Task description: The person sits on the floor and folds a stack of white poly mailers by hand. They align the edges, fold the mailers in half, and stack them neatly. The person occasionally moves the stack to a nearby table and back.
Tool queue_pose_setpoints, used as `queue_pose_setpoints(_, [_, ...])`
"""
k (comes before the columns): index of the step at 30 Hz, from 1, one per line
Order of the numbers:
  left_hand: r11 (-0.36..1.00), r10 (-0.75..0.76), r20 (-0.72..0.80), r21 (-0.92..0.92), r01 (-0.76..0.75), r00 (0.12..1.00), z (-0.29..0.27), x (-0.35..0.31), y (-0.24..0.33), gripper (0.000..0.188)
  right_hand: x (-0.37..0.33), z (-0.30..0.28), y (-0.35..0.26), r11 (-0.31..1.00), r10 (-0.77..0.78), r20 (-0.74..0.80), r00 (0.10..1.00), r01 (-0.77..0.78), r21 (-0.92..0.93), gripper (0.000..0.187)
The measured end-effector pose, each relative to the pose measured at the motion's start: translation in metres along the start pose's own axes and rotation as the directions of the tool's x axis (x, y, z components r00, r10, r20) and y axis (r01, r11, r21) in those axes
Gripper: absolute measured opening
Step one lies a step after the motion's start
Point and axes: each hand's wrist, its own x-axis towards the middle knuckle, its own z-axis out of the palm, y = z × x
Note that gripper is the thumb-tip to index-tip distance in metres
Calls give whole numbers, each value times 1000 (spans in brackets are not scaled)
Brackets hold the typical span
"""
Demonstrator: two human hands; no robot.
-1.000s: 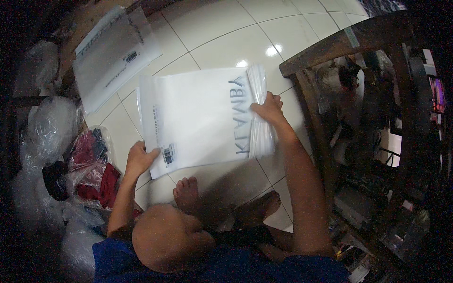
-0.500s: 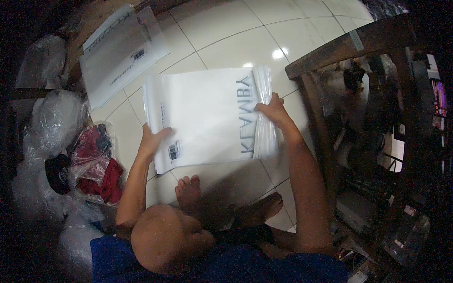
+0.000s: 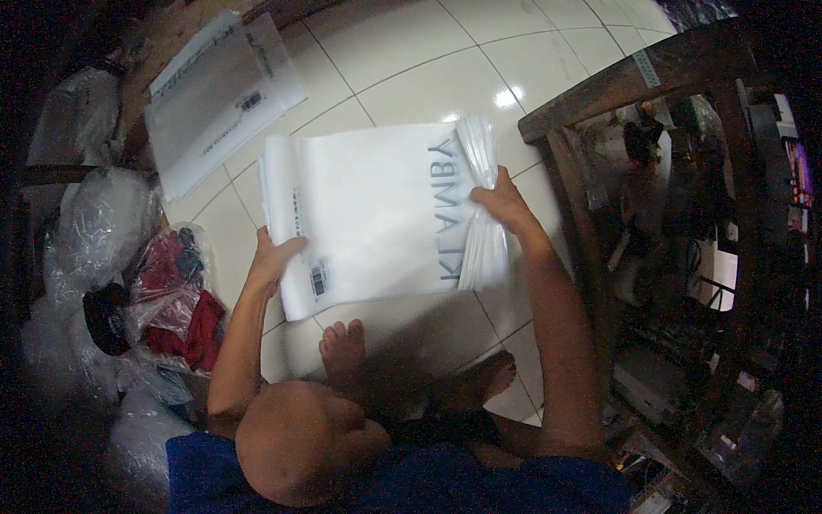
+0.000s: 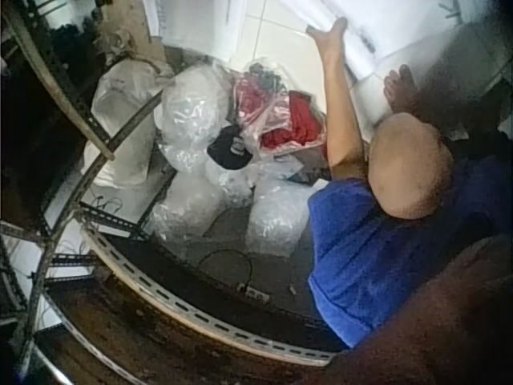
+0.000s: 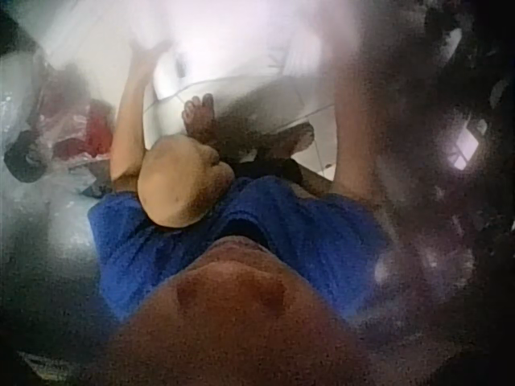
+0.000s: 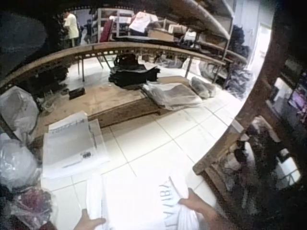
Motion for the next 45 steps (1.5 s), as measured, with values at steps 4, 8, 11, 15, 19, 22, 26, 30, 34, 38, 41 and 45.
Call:
queue_pose_setpoints(4, [996, 9, 23, -85, -7, 1000, 3, -7, -9, 75, -16, 8, -34, 960, -122, -117, 986, 87, -266, 79])
queue_pose_setpoints(8, [984, -10, 69, -177, 22, 998, 4, -8, -22, 68, -47, 70, -95, 837, -197, -286, 938, 9, -547, 98])
queue_pose_setpoints(11, [975, 38, 93, -219, -16, 995, 4, -8, -27, 67, -67, 117, -115, 723, -298, -170, 939, 106, -682, 100])
queue_pose_setpoints(15, [961, 4, 72, -275, 16, 997, 4, -11, -25, 67, -77, 137, -97, 617, -494, -7, 869, 345, -708, 94])
queue_pose_setpoints(19, [960, -10, 72, -278, 29, 997, 3, -14, -24, 68, -47, 107, -52, 963, -270, -185, 945, 263, -64, 77])
queue_pose_setpoints(22, [966, -30, 103, -251, 55, 994, 5, -11, -19, 68, -27, 99, -17, 967, -204, -298, 933, 144, -212, 72])
queue_pose_setpoints(26, [961, -17, 142, -271, 56, 990, 1, -10, -22, 69, -21, 92, -13, 998, -56, -98, 994, 58, 16, 71])
queue_pose_setpoints(30, [963, -6, 92, -266, 31, 996, 2, -16, -15, 67, -27, 90, -32, 964, -78, 207, 975, 21, 264, 65])
queue_pose_setpoints(34, [965, -2, 62, -262, 18, 998, 7, -21, -12, 65, -26, 92, -34, 992, -116, 108, 987, 111, 54, 56])
queue_pose_setpoints(38, [973, -1, 20, -229, 5, 1000, 13, -35, 2, 67, -61, 103, -82, 955, -167, -87, 982, 139, -263, 45])
queue_pose_setpoints(41, [983, 86, -10, -165, -86, 996, 30, -51, 15, 69, -95, 139, -114, 823, -420, -219, 881, 268, -501, 41])
queue_pose_setpoints(45, [975, 119, -26, -188, -122, 993, 27, -54, 14, 86, -132, 203, -147, 685, -568, -79, 820, 417, -598, 49])
